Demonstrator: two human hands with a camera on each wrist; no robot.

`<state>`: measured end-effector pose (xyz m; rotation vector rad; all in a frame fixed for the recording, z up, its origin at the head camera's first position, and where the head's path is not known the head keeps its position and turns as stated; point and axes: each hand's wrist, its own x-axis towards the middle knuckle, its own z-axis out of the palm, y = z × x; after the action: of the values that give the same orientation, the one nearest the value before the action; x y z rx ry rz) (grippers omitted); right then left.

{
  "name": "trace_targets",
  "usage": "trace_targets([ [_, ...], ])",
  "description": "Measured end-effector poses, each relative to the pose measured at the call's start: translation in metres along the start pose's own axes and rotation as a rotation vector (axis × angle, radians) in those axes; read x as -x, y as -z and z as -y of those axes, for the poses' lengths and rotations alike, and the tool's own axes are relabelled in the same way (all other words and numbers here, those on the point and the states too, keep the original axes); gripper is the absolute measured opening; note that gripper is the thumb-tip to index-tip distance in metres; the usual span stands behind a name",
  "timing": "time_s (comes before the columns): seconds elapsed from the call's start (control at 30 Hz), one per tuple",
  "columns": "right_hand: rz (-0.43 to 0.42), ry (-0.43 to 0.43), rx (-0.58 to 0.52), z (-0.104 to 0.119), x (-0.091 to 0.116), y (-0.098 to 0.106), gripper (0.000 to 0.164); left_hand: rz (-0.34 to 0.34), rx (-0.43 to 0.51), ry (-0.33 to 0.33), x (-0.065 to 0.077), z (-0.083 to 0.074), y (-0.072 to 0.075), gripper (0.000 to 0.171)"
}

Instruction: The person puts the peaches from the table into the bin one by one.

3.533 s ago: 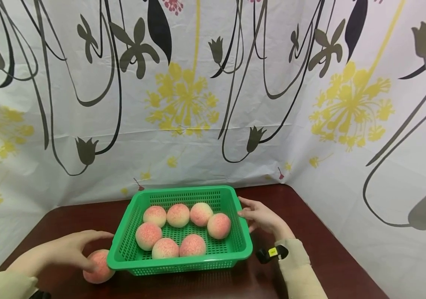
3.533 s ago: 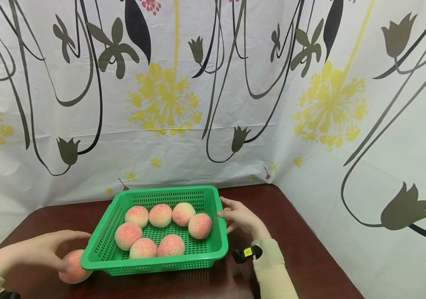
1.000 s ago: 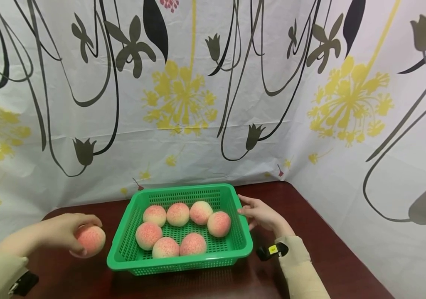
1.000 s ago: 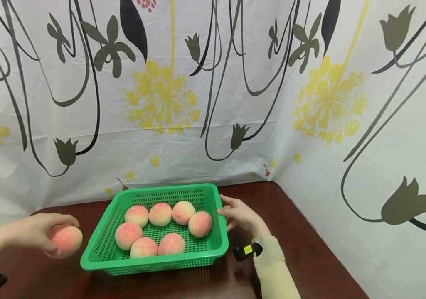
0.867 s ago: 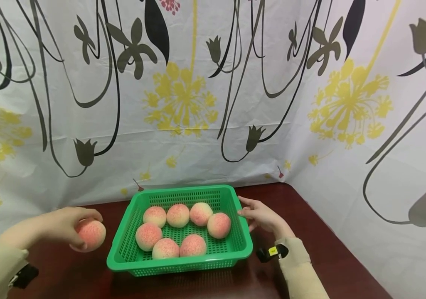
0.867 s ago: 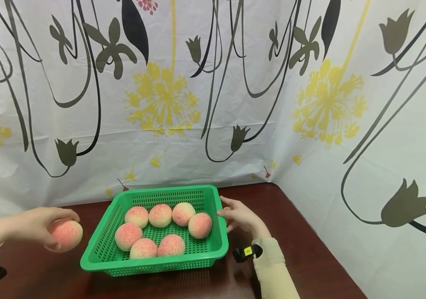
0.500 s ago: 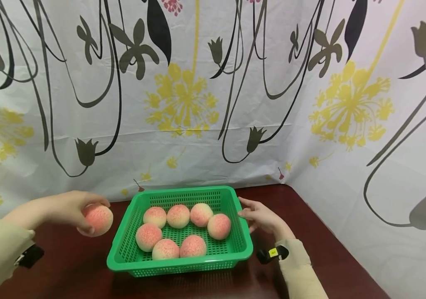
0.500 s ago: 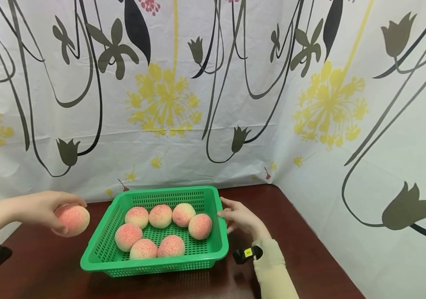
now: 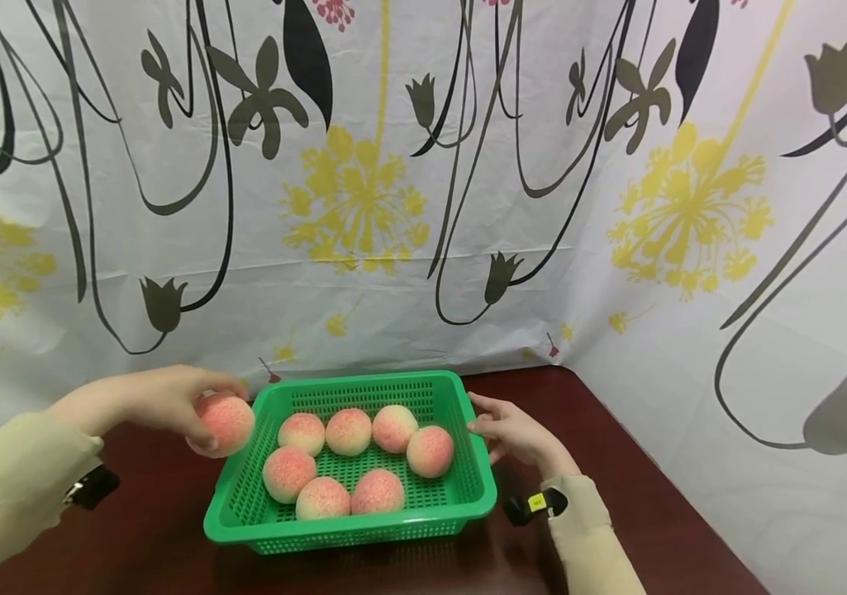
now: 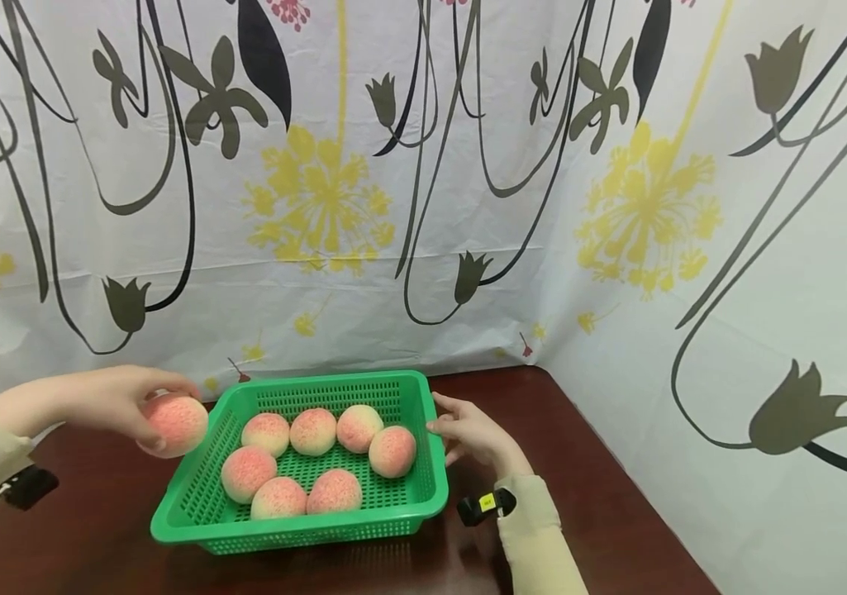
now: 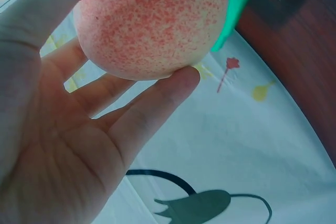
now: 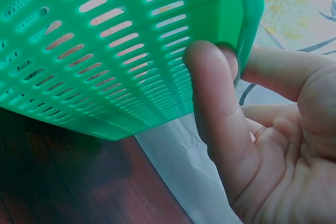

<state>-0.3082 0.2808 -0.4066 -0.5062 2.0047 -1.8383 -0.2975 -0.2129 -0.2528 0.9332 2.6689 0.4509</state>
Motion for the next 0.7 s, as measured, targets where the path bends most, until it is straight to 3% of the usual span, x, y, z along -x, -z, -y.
trace_targets([
  [0.2, -0.004, 0.002, 0.006, 0.002, -0.001, 0.0, 0.076, 0.046, 0.029, -0.017, -0.011, -0.016, 0.0, 0.058],
  [0.7, 0.004, 0.004, 0.014, 0.001, 0.001, 0.0, 0.075, 0.1, -0.01, -0.067, -0.048, -0.057, -0.009, 0.059],
])
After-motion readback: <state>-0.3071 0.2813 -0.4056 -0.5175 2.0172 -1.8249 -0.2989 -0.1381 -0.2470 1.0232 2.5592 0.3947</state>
